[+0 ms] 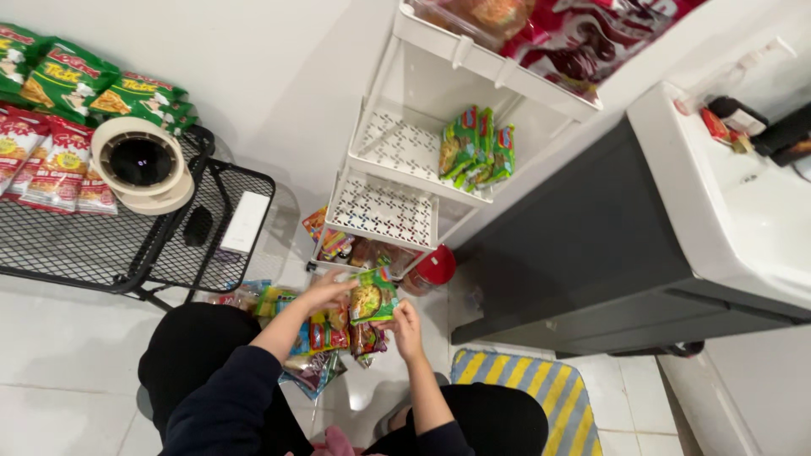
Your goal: The person kneels on the bathroom floor and removes snack packets, jars, and bottles from a white rolling storage cart, placing them on the floor and a nearby rack. They then lift the perforated shelves off the cart frame, detaching the cart piece by piece.
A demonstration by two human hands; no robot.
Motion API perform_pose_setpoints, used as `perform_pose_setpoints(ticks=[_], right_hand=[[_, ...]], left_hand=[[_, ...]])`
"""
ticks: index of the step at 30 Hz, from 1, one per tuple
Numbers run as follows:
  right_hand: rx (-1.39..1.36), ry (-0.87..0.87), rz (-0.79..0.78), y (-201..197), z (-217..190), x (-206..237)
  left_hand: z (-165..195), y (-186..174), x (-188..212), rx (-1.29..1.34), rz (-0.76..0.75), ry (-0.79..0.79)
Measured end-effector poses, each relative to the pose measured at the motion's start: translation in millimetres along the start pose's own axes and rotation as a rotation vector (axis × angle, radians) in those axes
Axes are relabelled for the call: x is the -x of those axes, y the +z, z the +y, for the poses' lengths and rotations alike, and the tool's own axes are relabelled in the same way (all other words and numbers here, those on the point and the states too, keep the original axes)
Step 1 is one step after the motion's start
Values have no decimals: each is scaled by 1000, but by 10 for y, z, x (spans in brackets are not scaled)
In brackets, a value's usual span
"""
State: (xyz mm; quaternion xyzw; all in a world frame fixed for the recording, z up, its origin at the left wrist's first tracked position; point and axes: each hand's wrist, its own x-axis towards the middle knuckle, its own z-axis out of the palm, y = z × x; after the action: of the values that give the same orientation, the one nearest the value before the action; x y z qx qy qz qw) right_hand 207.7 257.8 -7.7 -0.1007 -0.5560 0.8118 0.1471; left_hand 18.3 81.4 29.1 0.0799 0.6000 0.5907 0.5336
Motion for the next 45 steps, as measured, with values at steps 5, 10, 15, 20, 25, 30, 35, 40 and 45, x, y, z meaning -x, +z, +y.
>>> perform_pose_setpoints(ticks=[5,10,15,20,25,30,35,40,45], right_hand=[[181,236,-48,16,62,355],[536,221,-190,178,120,695],[973,132,-284,307,234,944],[1109,212,-440,273,321,971],[1217,402,-488,109,322,886],[1108,526,-349,31,326,680],[808,143,-114,-11,266,420],[813,325,235,-80,61,90],[1240,-346,266,-92,-296,-239]], left_hand=[[-353,299,181,17,97,-167],[-598,488,431,24,212,-215],[-637,521,589,-297,436,-6],[-790,462,521,-661,713,63],[-854,439,424,-802,743,-8],[-647,569,361,-1014,633,-208],[-541,692,104,-1545,771,439],[-378,824,-205,-1631,430,401],[-40,871,-142,-1543,392,436]])
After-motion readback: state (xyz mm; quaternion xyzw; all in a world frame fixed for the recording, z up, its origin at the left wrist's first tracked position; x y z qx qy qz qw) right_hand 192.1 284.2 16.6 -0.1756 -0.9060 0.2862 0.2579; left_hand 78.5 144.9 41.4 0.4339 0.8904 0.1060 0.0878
